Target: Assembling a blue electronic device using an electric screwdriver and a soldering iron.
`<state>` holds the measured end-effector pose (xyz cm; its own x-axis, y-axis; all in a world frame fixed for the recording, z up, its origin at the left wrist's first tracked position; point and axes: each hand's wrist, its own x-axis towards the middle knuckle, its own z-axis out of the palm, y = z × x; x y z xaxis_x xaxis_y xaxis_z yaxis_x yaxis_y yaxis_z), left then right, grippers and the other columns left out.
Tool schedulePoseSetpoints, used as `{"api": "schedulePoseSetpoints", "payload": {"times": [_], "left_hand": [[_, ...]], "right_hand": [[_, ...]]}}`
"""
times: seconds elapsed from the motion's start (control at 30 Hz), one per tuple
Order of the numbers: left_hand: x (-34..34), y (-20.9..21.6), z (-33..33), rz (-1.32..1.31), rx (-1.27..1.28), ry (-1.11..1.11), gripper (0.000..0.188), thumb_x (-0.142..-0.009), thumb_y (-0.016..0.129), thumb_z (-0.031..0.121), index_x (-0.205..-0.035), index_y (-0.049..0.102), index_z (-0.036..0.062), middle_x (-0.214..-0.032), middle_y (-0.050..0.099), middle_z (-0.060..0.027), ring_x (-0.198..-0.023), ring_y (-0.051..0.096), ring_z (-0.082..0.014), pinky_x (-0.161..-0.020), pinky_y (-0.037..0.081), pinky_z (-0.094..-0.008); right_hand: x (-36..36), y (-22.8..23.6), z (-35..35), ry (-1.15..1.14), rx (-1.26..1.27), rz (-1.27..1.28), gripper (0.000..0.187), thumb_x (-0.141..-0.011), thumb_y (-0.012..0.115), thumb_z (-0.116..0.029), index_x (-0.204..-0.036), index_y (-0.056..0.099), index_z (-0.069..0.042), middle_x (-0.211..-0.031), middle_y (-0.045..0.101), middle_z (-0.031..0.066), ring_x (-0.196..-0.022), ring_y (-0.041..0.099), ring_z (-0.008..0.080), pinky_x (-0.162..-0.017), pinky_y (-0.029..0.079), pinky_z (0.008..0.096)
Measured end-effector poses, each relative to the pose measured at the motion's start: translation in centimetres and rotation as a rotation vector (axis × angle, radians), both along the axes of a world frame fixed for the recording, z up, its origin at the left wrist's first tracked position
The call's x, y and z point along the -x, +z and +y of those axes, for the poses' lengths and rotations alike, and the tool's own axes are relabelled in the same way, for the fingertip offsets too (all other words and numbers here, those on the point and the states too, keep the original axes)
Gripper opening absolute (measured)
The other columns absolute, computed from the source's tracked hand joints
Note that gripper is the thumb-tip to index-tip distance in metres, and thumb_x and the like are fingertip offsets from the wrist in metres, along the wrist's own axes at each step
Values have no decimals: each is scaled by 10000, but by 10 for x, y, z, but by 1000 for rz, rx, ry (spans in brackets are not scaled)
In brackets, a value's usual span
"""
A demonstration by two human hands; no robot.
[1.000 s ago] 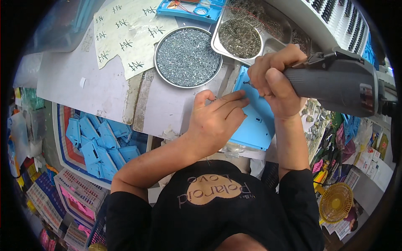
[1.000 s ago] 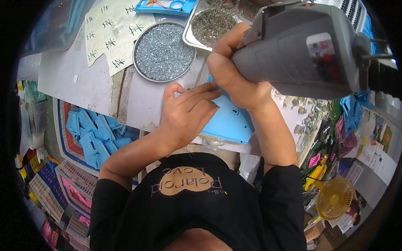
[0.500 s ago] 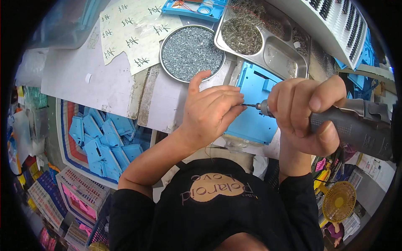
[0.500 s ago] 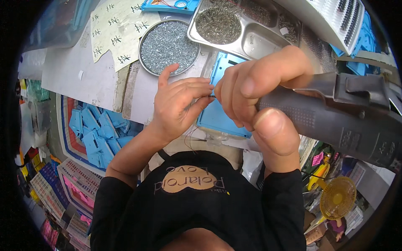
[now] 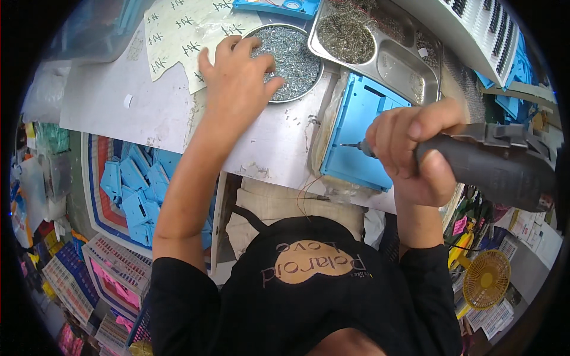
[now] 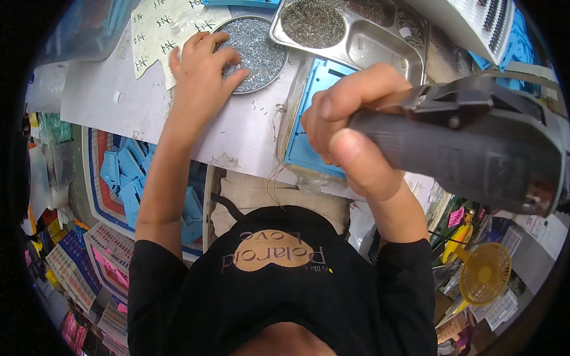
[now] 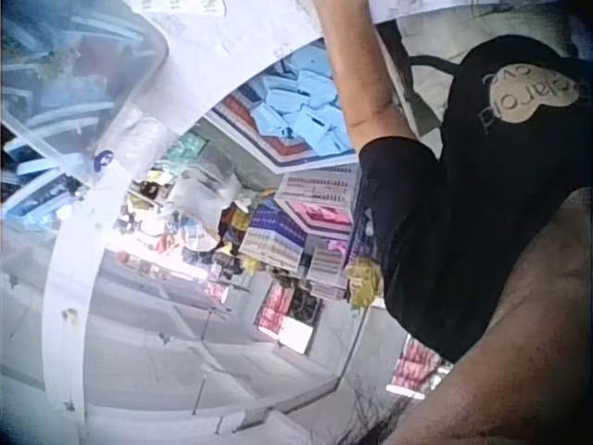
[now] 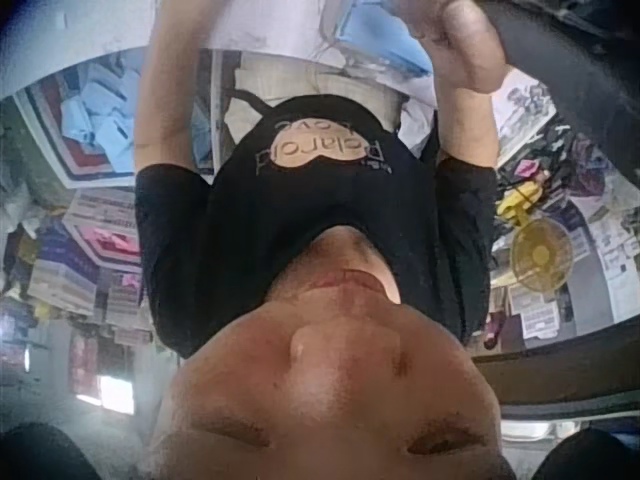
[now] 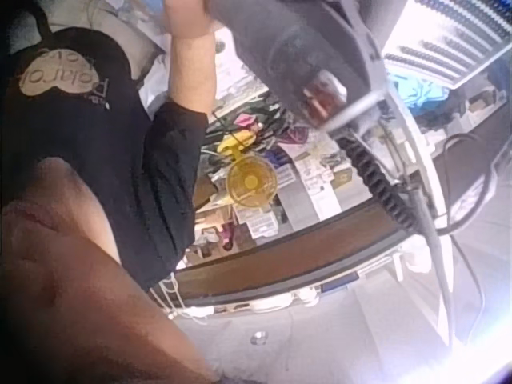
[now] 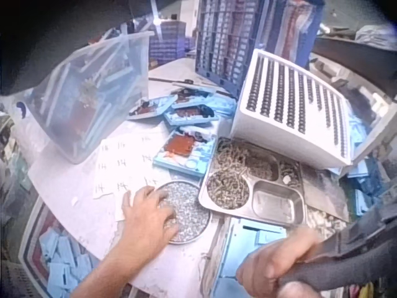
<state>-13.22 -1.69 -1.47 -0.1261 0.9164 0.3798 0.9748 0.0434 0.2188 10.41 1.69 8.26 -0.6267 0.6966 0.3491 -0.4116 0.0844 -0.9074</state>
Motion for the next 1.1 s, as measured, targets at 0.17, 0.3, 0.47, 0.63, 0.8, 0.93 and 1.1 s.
{"api": "schedulePoseSetpoints", "payload": {"times": [0.17, 0.3, 0.47, 0.63, 0.8, 0.93, 1.1], "left_hand": [[1, -3, -1, -97, -79, -93, 104, -852, 771, 257, -864, 759, 155, -1182, 680, 25, -1246, 547, -227, -1115, 239, -625], [3, -9, 9, -78, -165, -98, 139, -860, 756, 257, -795, 742, 135, -1061, 664, 27, -1100, 567, -213, -1047, 317, -609], [7, -11, 8, -81, -83, -119, 173, -879, 738, 302, -821, 717, 141, -984, 653, 13, -985, 576, -211, -984, 343, -531], [-26, 15, -29, -242, -50, -355, 168, -879, 740, 315, -876, 701, 151, -901, 652, 18, -954, 595, -197, -974, 334, -516], [-54, 24, -61, -487, -19, -490, 118, -838, 789, 191, -894, 695, 147, -912, 698, 53, -905, 635, -173, -985, 307, -458], [-61, 20, -69, -630, -32, -468, 165, -799, 805, 122, -937, 722, 157, -913, 723, 46, -863, 649, -174, -998, 316, -460], [-65, 21, -70, -687, 7, -482, 120, -800, 807, 154, -872, 711, 149, -855, 715, 39, -885, 646, -168, -1004, 326, -476]], "right_hand": [[2, -3, -12, -68, 9, -104, 290, -960, 684, -318, -1007, 512, -90, -560, 463, -44, -491, 482, 115, -578, 450, 328], [6, -6, -15, -61, -12, -160, 286, -953, 714, -290, -964, 505, -96, -574, 488, -22, -498, 484, 125, -580, 446, 328], [6, -16, -14, 5, -193, -322, 300, -937, 743, -245, -913, 489, -85, -591, 512, 16, -510, 484, 144, -565, 436, 328], [5, -25, -13, -23, -195, -322, 291, -941, 737, -248, -942, 500, -79, -592, 518, 20, -505, 491, 152, -529, 424, 323], [5, 9, -4, 60, -85, -18, 318, -973, 680, -349, -1037, 494, -98, -581, 497, -31, -465, 473, 127, -504, 412, 314], [4, 17, -9, 72, -76, 21, 327, -978, 674, -371, -1044, 491, -109, -577, 497, -41, -465, 481, 121, -501, 422, 320], [6, 15, -21, 28, -25, -16, 337, -971, 690, -371, -1038, 493, -106, -575, 495, -33, -469, 495, 130, -504, 427, 328]]}}
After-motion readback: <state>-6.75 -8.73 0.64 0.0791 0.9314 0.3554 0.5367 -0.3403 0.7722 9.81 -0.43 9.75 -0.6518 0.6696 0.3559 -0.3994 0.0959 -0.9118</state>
